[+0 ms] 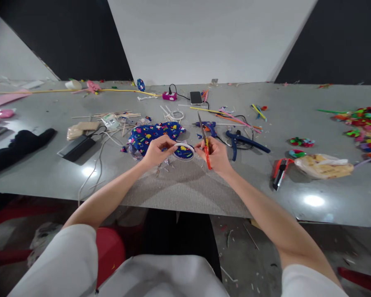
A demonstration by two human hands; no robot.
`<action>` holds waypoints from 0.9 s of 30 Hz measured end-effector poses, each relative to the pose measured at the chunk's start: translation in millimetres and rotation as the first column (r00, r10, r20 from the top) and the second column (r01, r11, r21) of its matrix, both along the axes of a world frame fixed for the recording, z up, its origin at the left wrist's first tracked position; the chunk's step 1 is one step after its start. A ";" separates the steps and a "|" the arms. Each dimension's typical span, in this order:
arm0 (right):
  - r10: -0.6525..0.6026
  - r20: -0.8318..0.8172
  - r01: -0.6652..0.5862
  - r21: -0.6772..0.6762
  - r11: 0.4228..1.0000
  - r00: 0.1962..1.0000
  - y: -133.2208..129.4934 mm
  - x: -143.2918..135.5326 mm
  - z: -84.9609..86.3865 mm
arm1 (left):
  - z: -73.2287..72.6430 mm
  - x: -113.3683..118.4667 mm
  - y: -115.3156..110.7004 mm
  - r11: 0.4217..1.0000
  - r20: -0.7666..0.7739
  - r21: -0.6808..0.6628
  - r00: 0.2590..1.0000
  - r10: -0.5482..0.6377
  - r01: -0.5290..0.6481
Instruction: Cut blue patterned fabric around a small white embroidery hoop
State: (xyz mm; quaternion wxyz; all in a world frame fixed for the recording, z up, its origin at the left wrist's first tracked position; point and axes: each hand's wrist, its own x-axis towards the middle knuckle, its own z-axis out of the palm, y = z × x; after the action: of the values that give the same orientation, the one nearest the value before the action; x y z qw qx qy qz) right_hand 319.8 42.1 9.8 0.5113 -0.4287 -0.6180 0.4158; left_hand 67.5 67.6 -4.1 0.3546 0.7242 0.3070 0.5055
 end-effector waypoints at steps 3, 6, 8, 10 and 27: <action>0.008 -0.009 -0.008 -0.012 1.000 1.000 -0.6 -0.8 1.0 | -0.8 0.2 0.5 1.000 0.006 -0.018 1.000 0.006 -0.005; 0.018 -0.019 -0.018 -0.008 1.000 1.000 -1.7 -1.4 2.0 | -1.5 0.4 0.8 0.999 0.016 -0.032 1.000 0.010 -0.009; 0.017 -0.017 -0.017 -0.006 1.000 1.000 -2.5 -1.7 2.5 | -2.6 0.2 1.2 0.999 0.020 -0.038 1.000 0.009 -0.008; 0.010 -0.007 -0.010 -0.003 1.000 1.000 -3.2 -2.1 2.8 | -3.9 0.0 1.9 0.999 0.012 -0.038 1.000 0.016 -0.015; -0.095 0.155 0.081 0.097 0.992 0.983 -4.4 1.2 -9.9 | 1.5 -3.6 4.2 0.967 -0.183 0.250 0.983 0.003 0.044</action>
State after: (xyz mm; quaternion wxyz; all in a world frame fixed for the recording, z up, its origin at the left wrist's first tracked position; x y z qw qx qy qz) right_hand 321.0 37.6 -0.2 0.4971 -0.4639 -0.6553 0.3291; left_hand 63.8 71.8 -2.6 0.2351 0.8098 0.2636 0.4685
